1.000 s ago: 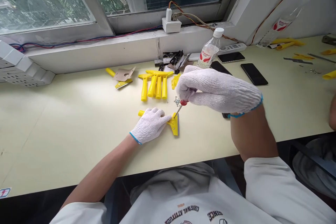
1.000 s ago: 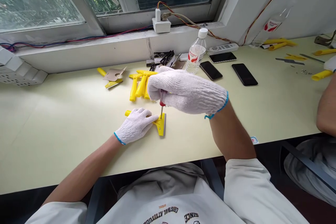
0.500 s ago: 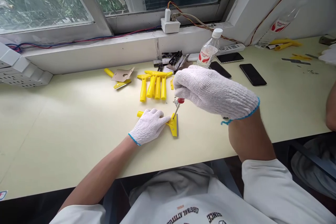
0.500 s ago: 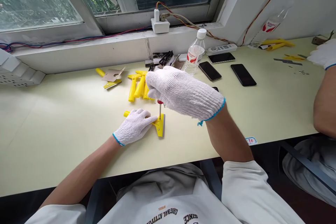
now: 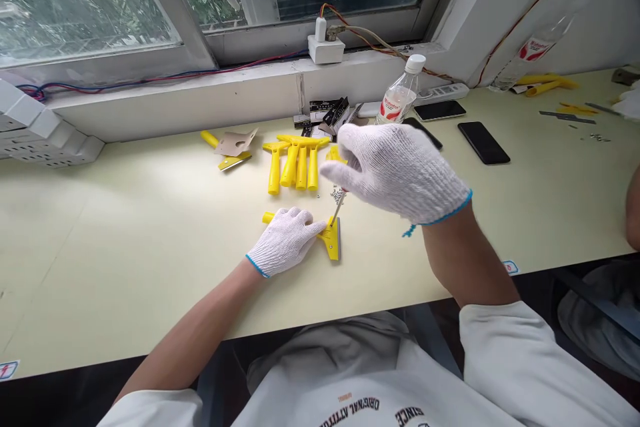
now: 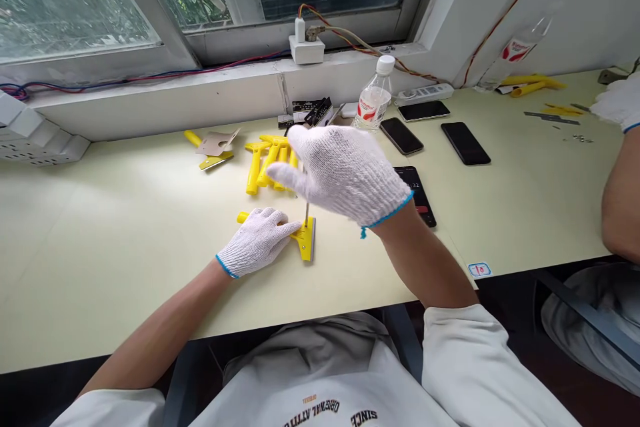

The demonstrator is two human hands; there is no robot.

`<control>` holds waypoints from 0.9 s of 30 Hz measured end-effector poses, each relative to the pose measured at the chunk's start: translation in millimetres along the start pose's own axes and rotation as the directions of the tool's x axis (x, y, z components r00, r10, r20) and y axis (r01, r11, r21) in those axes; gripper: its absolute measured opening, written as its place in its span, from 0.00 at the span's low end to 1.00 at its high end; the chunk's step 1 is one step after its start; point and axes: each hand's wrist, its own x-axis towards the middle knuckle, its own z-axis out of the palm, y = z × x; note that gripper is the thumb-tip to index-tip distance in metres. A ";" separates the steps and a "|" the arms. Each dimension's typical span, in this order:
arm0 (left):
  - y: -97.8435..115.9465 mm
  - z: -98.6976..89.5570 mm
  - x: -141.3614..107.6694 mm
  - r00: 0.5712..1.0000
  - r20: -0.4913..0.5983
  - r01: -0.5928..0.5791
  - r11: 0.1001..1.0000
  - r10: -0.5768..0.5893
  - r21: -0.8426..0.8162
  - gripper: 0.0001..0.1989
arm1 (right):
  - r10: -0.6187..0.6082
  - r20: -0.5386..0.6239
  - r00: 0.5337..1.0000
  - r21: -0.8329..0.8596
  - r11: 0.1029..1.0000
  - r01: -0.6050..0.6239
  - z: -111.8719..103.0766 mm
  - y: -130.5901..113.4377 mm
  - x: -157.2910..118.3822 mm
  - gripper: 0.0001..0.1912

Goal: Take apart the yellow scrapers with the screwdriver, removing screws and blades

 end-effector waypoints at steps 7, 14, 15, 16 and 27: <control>-0.5 0.2 -0.6 1.000 0.004 0.015 0.999 -0.015 -0.028 0.20 | -0.163 0.091 0.982 0.055 0.986 0.158 -6.3 10.0 -5.5 0.09; -0.1 -2.1 0.5 1.000 0.012 0.013 1.000 -0.013 -0.027 0.21 | -0.393 0.091 0.915 0.402 0.855 0.327 -13.4 13.3 -8.5 0.07; -0.1 -1.8 0.7 1.000 0.011 0.016 0.999 -0.016 -0.031 0.21 | -0.415 0.084 0.906 0.423 0.838 0.345 -12.3 12.7 -6.9 0.09; -0.2 -1.5 0.8 1.000 0.010 0.017 0.999 -0.016 -0.034 0.21 | -0.427 0.068 0.902 0.433 0.827 0.359 -10.6 11.9 -5.1 0.09; -0.3 -2.3 0.3 1.000 0.020 0.024 0.999 -0.023 -0.036 0.20 | 0.114 -0.109 0.987 -0.149 0.980 -0.130 9.5 -17.2 1.7 0.22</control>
